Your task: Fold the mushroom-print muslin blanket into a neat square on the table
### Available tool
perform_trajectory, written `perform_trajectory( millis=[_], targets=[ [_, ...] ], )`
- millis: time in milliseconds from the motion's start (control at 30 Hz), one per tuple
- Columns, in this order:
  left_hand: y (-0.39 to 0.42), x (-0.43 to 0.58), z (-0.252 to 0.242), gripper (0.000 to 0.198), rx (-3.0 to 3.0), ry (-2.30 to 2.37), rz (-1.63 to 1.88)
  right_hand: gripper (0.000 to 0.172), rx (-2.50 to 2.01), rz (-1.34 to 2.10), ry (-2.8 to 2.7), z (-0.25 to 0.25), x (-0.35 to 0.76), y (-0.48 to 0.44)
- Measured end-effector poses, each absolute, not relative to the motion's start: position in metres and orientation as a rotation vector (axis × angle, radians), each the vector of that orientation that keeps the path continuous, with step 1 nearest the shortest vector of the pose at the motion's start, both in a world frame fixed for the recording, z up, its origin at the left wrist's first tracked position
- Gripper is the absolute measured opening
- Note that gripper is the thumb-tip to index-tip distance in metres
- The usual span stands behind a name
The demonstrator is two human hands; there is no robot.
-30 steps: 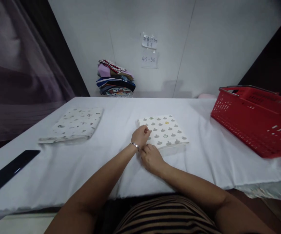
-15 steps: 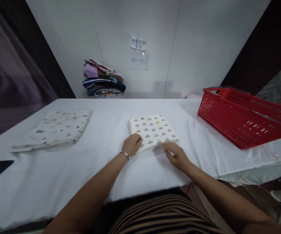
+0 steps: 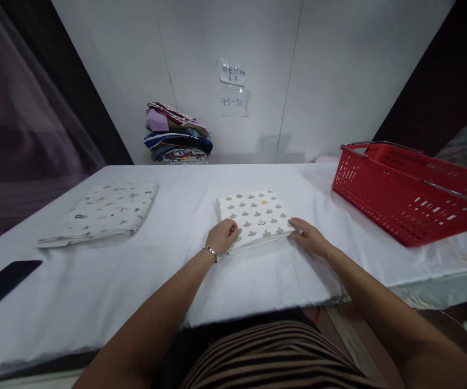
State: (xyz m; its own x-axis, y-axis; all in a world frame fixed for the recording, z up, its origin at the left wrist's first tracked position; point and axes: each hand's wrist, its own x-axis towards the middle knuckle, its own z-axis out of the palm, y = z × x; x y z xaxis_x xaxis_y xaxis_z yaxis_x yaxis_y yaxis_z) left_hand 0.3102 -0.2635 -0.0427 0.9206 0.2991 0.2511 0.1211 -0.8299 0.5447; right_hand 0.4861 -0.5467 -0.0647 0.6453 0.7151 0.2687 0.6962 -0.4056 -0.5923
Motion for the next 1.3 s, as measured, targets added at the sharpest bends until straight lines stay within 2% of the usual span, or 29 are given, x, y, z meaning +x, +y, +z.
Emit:
perform_trajectory(
  millis=[200, 400, 567, 867, 1067, 1233, 1300],
  targets=[
    [-0.268, 0.307, -0.037, 0.029, 2.596, 0.245, 0.422, 0.044, -2.118, 0.025, -1.049, -0.074, 0.493, -0.549],
    [-0.274, 0.298, -0.035, 0.053, 2.775, 0.025, 0.411, 0.050, -2.030, 0.292, -0.719, -0.060, 0.487, -0.542],
    [-0.268, 0.292, -0.035, 0.040, 2.846, -0.183, 0.428, 0.056, -1.959, 0.448, -0.517, -0.046, 0.479, -0.537],
    [-0.252, 0.288, -0.041, 0.025, 2.826, -0.349, 0.478, 0.049, -1.880, 0.253, -0.444, -0.062, 0.477, -0.531],
    [-0.265, 0.291, -0.039, 0.035, 2.903, -0.347, 0.362, 0.047, -1.923, 0.181, -0.546, -0.065, 0.494, -0.536],
    [-0.272, 0.288, -0.041, 0.041, 2.850, -0.281, 0.400, 0.047, -2.089, 0.194, -0.673, -0.068, 0.501, -0.547],
    [-0.271, 0.286, -0.043, 0.040, 2.794, -0.265, 0.435, 0.046, -2.197, 0.091, -0.795, -0.064, 0.497, -0.548]
  ],
)
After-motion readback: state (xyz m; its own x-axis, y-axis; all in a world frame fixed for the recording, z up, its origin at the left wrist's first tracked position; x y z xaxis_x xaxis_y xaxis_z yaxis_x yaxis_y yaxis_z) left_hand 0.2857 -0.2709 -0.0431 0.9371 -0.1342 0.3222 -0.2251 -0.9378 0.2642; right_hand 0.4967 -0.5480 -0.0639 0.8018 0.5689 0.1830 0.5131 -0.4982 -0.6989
